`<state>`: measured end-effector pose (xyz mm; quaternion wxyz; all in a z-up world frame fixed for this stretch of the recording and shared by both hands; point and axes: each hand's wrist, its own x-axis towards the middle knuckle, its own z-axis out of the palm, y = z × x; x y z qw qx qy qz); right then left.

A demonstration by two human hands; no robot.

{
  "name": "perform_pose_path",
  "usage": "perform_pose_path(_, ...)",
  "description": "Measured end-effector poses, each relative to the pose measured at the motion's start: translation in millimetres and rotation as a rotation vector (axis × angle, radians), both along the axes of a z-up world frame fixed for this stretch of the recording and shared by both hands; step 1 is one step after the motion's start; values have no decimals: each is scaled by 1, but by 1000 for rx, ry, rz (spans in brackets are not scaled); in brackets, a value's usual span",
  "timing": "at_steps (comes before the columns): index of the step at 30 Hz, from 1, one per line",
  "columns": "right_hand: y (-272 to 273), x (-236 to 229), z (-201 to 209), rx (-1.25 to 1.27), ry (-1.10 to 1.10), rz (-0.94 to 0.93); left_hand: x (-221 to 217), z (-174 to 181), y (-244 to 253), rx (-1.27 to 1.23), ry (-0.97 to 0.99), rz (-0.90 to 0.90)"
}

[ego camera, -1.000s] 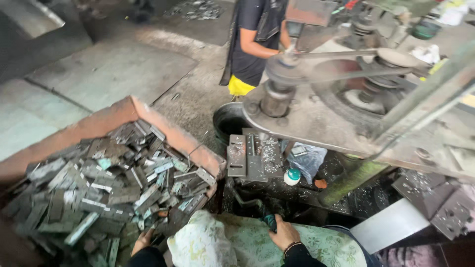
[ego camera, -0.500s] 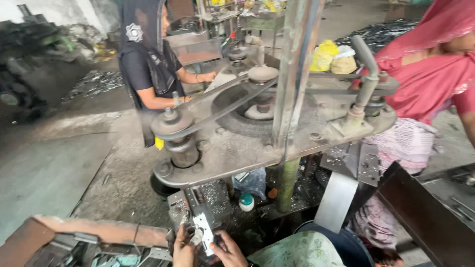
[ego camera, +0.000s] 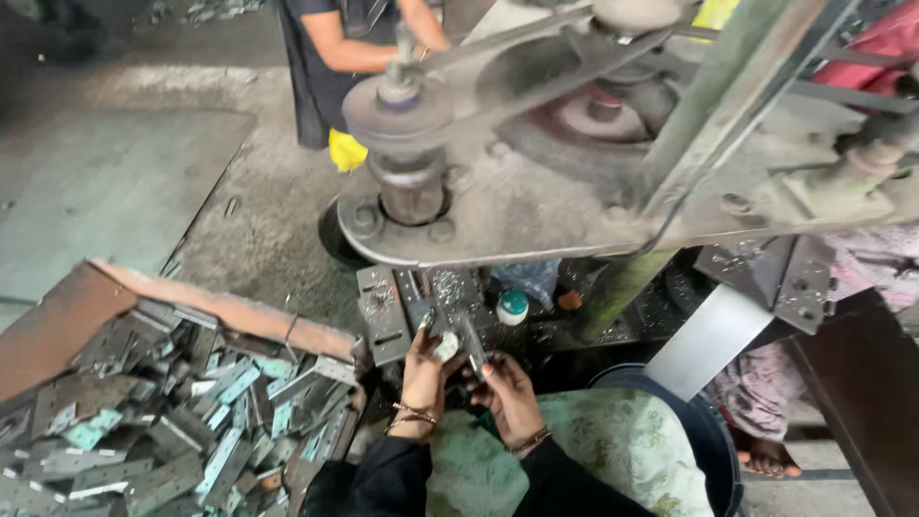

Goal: The person repeatedly picks up small metal brackets from a bin, places them into a die on a manual punching machine, and operates the lever to punch holes. After each cycle, the processed bracket is removed and returned to the bin. The task is performed one at a time in a repetitive loop.

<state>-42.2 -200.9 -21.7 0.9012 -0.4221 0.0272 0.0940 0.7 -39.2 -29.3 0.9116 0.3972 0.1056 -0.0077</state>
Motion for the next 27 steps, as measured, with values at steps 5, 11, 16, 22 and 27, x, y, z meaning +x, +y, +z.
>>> perform_pose_path(5, 13, -3, -3, -296, 0, -95, 0, -16, 6, 147, 11, 63)
perform_pose_path(11, 18, -9, -4, -321, -60, -65, 4, -23, 2, 343, 97, 129)
perform_pose_path(16, 18, -12, -1, -359, -86, -57, -8, 11, 3, 79, 30, 92)
perform_pose_path(22, 15, -19, 8, -316, -48, -57, -11, 11, -3, 57, 79, 150)
perform_pose_path(27, 12, -19, 3, -418, -139, -57, -6, -20, -8, 186, -22, 249)
